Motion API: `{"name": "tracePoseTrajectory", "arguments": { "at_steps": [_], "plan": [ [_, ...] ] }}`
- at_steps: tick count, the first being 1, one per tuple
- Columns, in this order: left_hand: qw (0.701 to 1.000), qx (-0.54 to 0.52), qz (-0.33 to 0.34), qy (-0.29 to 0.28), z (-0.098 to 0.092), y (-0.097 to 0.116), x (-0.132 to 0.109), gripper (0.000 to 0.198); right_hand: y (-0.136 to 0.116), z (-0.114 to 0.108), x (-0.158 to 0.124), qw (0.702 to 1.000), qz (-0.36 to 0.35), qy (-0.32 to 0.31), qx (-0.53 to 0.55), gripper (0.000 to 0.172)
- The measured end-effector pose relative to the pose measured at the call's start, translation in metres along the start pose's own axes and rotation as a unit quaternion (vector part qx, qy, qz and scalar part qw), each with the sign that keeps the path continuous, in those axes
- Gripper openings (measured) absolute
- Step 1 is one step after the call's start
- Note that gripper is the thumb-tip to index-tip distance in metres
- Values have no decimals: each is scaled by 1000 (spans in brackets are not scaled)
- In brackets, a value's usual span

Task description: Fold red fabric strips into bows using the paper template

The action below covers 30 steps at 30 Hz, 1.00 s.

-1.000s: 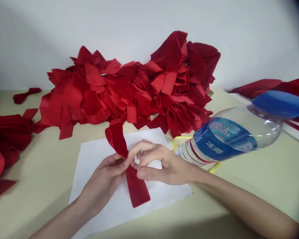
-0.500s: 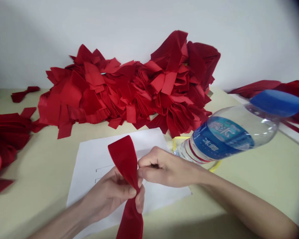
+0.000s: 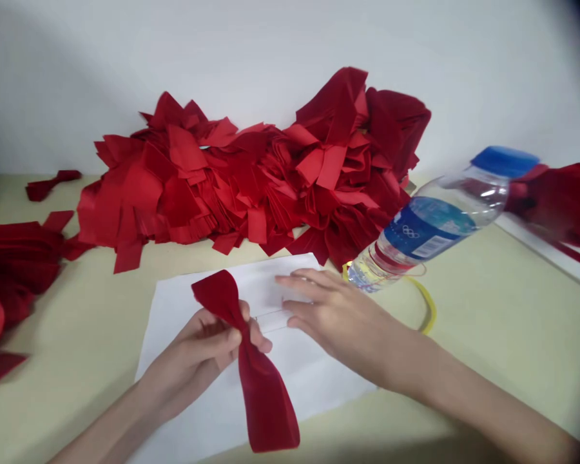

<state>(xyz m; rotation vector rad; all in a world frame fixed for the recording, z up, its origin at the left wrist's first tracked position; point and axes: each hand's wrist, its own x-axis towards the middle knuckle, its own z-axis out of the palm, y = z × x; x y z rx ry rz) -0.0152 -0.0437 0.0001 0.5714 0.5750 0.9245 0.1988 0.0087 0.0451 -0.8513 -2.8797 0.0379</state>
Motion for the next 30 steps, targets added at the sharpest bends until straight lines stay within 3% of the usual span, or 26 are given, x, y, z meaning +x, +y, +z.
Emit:
{"name": "tracePoseTrajectory", "arguments": {
  "at_steps": [4,6,7,10,13,16,19,24,30],
  "plan": [
    [1000,7,14,18,-2,-4,3,9,-5,-6,-10,988,46,113,-99,30],
    [999,9,13,30,-2,-4,2,10,-11,-14,-12,979,48,169,-102,21],
    [999,11,10,35,-2,-4,2,11,-14,-18,-12,977,53,183,-97,23],
    [998,21,-3,51,-1,-4,3,11,-16,-27,-14,972,84,206,-82,52],
    [998,26,-6,62,1,-5,3,11,-13,-30,-13,963,110,229,-93,46],
    [997,38,10,69,2,-7,4,8,-15,-24,-8,971,112,210,-8,25],
    [995,60,11,79,3,-8,5,8,-21,-11,0,972,99,128,169,17],
    [992,94,12,81,5,-8,5,7,-24,7,13,928,135,85,336,16],
    [990,108,-1,89,3,-8,5,9,-16,11,17,864,145,50,479,12]
  ]
}}
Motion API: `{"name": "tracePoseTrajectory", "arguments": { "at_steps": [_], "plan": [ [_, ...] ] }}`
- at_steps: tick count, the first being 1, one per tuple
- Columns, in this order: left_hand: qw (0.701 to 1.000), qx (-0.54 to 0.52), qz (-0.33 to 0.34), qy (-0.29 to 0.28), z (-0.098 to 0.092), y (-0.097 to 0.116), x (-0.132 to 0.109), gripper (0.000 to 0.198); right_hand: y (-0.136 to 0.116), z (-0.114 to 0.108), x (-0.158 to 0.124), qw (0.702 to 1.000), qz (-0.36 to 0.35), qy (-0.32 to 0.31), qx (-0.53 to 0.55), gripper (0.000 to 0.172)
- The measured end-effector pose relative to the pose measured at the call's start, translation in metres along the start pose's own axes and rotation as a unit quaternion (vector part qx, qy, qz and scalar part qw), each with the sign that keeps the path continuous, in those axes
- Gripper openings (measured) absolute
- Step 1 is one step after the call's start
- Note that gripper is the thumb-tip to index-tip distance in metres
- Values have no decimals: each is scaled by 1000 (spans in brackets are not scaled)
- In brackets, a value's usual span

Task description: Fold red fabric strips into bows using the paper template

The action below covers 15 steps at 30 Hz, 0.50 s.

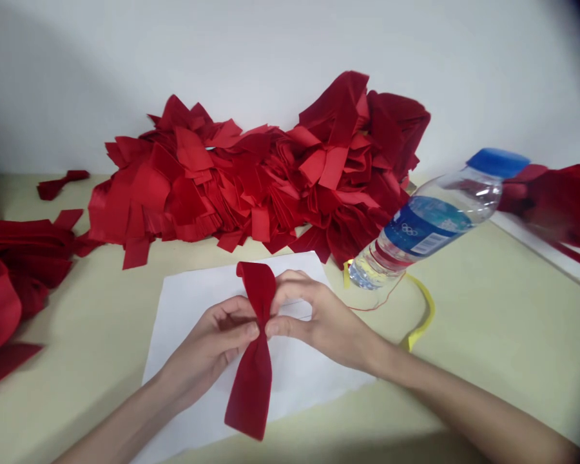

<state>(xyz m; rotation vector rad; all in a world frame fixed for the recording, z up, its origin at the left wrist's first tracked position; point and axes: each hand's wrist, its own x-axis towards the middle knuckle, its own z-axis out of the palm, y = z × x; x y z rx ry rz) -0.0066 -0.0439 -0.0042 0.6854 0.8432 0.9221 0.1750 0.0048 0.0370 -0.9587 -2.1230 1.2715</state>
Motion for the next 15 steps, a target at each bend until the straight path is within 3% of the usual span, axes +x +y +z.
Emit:
{"name": "tracePoseTrajectory", "arguments": {
  "at_steps": [4,7,11,15],
  "plan": [
    [1000,28,-1,9,1,0,-1,8,2,1,2,985,33,-57,156,19],
    [998,54,2,31,2,1,-2,10,6,4,1,965,69,-50,246,19],
    [986,153,30,56,3,4,-4,11,14,10,-1,951,88,-27,295,20],
    [965,223,70,119,7,4,-4,8,17,10,-1,957,69,-29,282,21]
  ]
}}
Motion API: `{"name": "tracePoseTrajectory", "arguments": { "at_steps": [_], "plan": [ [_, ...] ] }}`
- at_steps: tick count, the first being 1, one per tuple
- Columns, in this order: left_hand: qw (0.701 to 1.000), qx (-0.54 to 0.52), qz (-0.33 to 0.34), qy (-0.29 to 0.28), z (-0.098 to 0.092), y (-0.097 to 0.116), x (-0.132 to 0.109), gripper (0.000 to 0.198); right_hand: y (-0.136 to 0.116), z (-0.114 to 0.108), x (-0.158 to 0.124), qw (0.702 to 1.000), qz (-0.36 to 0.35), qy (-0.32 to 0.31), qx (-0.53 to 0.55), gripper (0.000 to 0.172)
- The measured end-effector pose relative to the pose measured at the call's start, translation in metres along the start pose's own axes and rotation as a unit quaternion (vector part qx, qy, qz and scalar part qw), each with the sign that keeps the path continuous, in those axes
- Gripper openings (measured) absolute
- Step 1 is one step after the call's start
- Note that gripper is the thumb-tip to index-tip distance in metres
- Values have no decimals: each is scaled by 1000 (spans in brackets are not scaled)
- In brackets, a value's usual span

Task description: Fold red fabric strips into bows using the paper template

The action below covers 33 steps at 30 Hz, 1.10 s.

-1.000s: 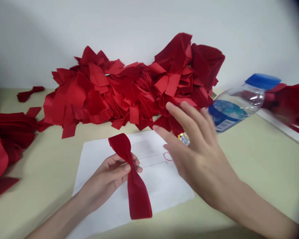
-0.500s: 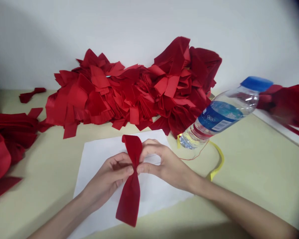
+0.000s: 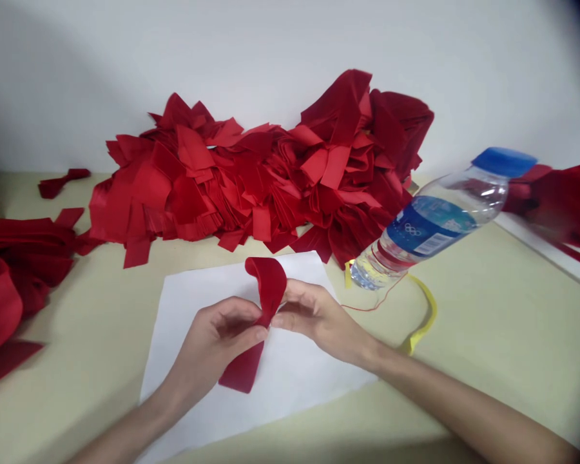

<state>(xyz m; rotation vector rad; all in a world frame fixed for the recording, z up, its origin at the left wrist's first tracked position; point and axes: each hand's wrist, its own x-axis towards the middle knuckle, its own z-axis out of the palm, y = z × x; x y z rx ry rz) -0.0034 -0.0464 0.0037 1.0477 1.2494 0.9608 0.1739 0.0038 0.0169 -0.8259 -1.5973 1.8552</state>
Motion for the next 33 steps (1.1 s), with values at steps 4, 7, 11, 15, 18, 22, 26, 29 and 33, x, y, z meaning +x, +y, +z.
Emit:
{"name": "tracePoseTrajectory", "arguments": {
  "at_steps": [4,7,11,15,18,22,26,29,33],
  "plan": [
    [998,53,28,33,3,-1,1,11,-2,-2,1,999,30,-5,9,25],
    [995,94,13,4,2,-3,1,14,0,-2,3,998,46,33,14,21],
    [992,116,51,1,0,-6,0,12,5,1,3,995,48,78,50,19],
    [985,134,107,17,2,-7,-2,11,8,3,2,982,63,105,142,17],
    [986,126,104,18,3,-5,-2,11,6,1,3,980,72,92,159,16],
    [996,88,17,-21,0,-1,0,14,-1,-3,4,991,75,65,87,17],
    [996,40,-53,-60,-2,2,1,20,0,-3,5,988,65,96,104,17],
    [993,-3,-78,-86,-3,5,1,20,2,-6,5,987,74,63,130,15],
    [986,-59,-110,-111,-4,7,1,19,-2,-7,4,992,91,13,87,23]
  ]
}}
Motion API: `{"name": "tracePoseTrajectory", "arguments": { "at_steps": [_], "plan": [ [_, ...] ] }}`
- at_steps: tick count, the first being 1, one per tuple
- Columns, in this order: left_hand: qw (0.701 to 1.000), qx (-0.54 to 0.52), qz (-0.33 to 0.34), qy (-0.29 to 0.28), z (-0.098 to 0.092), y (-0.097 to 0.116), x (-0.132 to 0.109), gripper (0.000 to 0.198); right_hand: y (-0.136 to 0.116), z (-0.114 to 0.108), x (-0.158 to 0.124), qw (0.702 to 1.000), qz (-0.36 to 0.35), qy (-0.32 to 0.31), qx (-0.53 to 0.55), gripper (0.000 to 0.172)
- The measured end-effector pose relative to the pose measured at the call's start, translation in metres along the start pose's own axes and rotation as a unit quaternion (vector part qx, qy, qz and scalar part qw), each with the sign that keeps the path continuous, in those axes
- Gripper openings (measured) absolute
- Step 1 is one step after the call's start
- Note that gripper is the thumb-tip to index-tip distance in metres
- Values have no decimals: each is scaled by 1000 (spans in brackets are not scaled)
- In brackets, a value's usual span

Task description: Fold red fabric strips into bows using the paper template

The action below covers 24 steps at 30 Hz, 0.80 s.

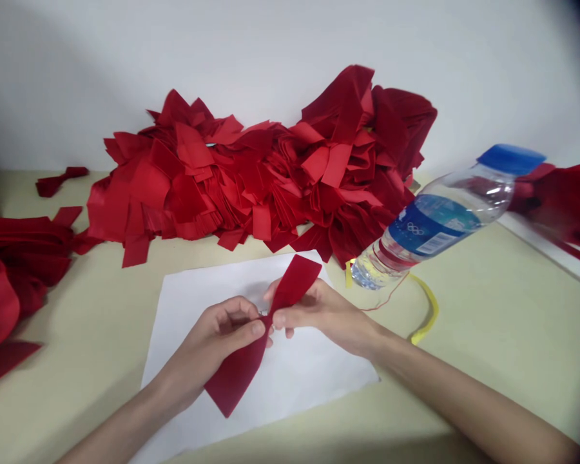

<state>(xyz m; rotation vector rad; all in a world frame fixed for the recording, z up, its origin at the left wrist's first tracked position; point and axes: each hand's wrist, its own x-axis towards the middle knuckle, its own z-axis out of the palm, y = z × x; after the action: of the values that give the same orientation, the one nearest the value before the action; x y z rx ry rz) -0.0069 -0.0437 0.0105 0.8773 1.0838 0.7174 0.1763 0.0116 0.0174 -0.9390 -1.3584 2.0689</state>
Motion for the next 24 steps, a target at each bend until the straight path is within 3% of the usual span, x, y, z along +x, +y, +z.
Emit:
{"name": "tracePoseTrajectory", "arguments": {
  "at_steps": [6,9,12,17,20,24],
  "plan": [
    [997,-62,-32,-43,-3,0,0,21,-4,5,-3,1000,-7,-21,1,14],
    [998,-48,-12,-32,-4,-2,1,19,-2,1,-1,1000,7,-23,19,14],
    [999,-31,8,-28,-6,-5,4,19,1,-4,3,999,-12,37,27,16],
    [997,73,-22,12,-18,-5,8,23,-1,-15,1,988,-49,143,44,17],
    [997,69,-21,27,-28,2,7,21,-3,-23,-5,980,-53,184,51,14],
    [998,56,-26,28,-41,13,6,17,-5,-29,-13,970,-62,235,-32,18]
  ]
}}
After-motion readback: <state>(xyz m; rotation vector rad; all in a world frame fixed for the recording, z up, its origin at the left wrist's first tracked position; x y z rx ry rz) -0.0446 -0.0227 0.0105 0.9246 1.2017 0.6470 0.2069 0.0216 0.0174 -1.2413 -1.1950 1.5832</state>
